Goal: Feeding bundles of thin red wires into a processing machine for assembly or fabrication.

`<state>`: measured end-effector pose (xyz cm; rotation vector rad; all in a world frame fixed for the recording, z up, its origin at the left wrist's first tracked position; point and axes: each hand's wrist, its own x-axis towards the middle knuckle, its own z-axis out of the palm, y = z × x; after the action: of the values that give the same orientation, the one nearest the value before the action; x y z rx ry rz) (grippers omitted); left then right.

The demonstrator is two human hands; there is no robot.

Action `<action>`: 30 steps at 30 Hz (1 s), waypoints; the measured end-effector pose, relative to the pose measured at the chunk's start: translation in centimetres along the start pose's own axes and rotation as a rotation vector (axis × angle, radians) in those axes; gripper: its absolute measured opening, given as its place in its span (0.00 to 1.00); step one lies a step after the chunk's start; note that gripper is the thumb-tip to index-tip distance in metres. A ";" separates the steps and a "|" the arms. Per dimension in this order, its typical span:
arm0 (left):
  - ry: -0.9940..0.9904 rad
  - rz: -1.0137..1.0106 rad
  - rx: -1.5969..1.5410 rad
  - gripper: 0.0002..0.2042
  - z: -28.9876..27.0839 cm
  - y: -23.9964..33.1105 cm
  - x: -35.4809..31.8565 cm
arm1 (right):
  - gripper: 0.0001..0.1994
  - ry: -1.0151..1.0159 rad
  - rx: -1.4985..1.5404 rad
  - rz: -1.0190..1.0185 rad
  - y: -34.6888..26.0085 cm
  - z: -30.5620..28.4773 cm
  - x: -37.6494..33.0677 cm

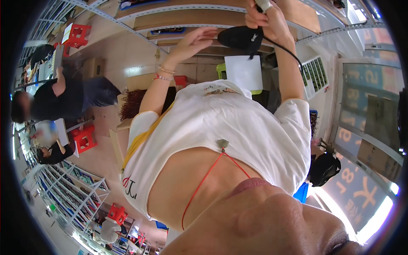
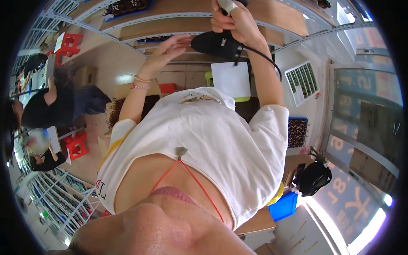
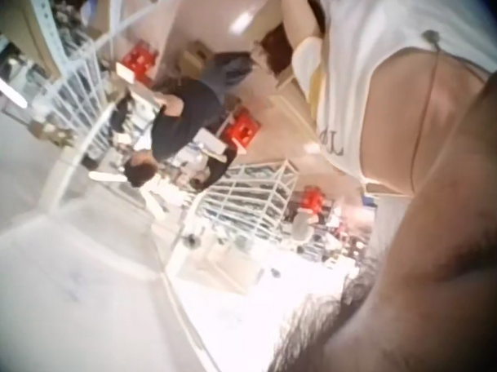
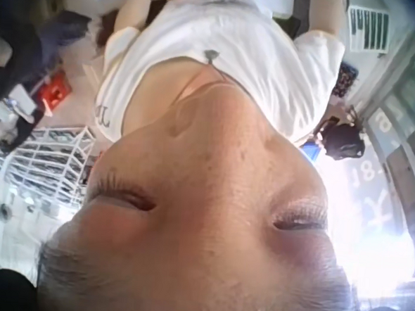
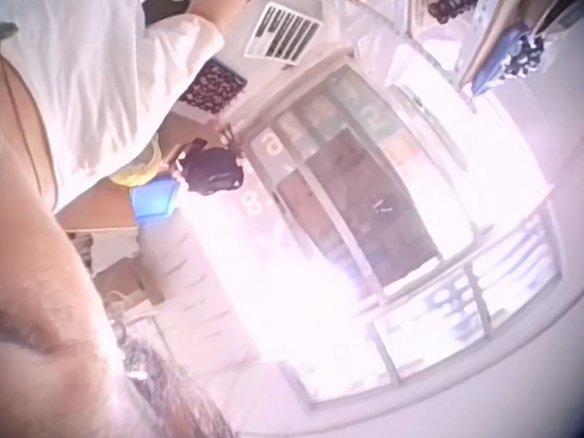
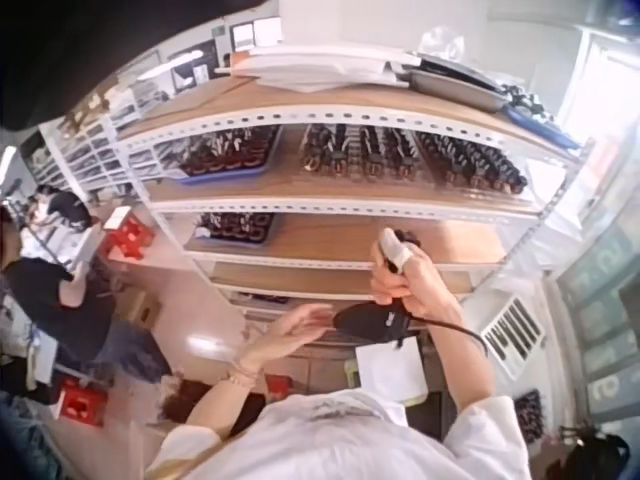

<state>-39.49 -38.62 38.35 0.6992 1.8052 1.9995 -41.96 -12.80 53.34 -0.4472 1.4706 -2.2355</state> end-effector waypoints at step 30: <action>-0.216 -0.052 -0.716 0.17 13.1 17.1 -4.6 | 0.20 0.205 -0.139 0.184 15.0 -8.6 -13.6</action>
<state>-27.12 -32.68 55.57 0.5884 0.8707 2.2160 -31.83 -4.33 35.71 -0.1190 1.7036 -2.0921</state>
